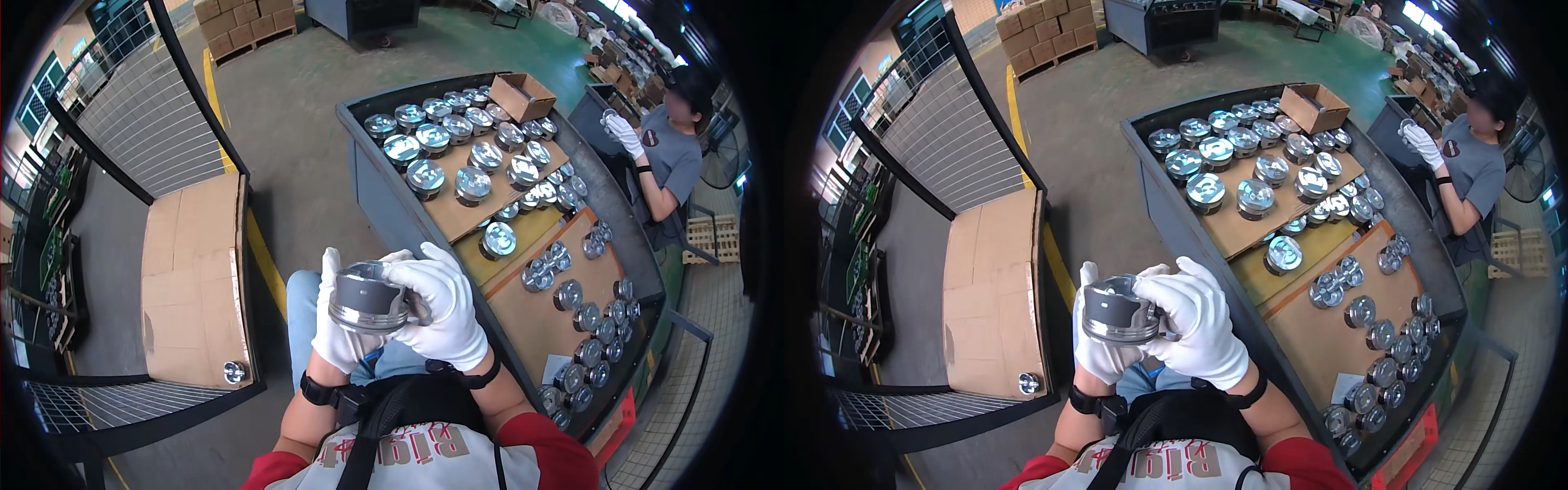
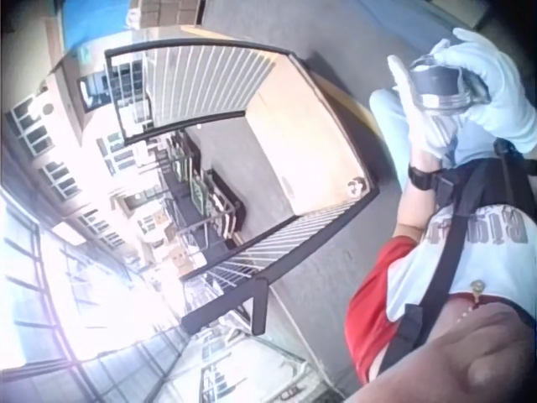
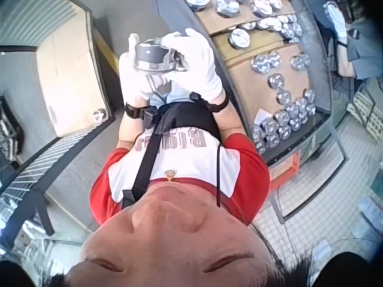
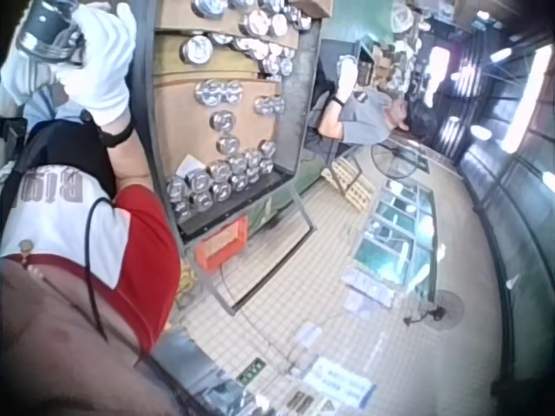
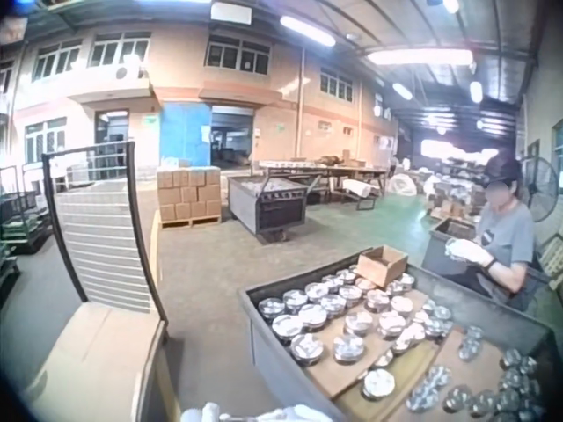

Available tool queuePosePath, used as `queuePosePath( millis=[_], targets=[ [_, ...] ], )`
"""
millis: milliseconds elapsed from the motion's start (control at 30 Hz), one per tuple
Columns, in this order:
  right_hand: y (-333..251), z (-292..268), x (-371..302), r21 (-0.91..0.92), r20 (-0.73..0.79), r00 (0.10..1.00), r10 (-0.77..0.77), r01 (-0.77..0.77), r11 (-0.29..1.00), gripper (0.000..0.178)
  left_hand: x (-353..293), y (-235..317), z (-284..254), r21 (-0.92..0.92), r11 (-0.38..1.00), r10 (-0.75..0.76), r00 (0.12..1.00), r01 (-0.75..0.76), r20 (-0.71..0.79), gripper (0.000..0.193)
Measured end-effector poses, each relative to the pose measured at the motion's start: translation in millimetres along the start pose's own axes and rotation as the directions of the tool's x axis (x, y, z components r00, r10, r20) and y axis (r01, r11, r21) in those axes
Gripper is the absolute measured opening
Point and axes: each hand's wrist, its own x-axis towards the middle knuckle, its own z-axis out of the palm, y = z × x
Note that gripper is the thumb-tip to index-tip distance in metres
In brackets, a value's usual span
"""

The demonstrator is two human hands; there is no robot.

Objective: Inspecting and sorting metal engine pistons on a factory floor.

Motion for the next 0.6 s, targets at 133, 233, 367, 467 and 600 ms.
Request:
queuePosePath(
  millis=[133,233,367,467,600],
  targets=[
    [-3.0,2.6,0.9,0.008,-0.02,0.999,0.03,-0.03,1.0,0.066,0.3,0.5,-7.7,0.106,0.993,0.034,0.994,-0.044,0.1,0.095],
    [-4.7,5.0,0.6,0.011,-0.039,0.999,0.016,-0.016,1.0,0.064,-0.7,0.3,-13.3,0.046,0.999,0.013,0.986,-0.021,0.165,0.092],
    [-8.6,3.8,3.1,-0.008,-0.044,0.999,0.02,-0.02,1.0,0.066,-0.5,0.7,-14.0,0.101,0.994,0.005,0.963,-0.034,0.269,0.089],
    [-6.5,5.7,3.4,0.03,-0.068,0.997,0.033,-0.031,0.999,0.068,-1.0,-1.5,-7.3,0.09,0.994,0.034,0.974,-0.056,0.225,0.085],
    [-2.4,10.0,1.0,0.205,0.008,0.995,0.096,-0.095,0.974,0.07,-8.8,-3.3,3.0,0.06,0.976,0.205,0.978,-0.207,0.044,0.078]
  ],
)
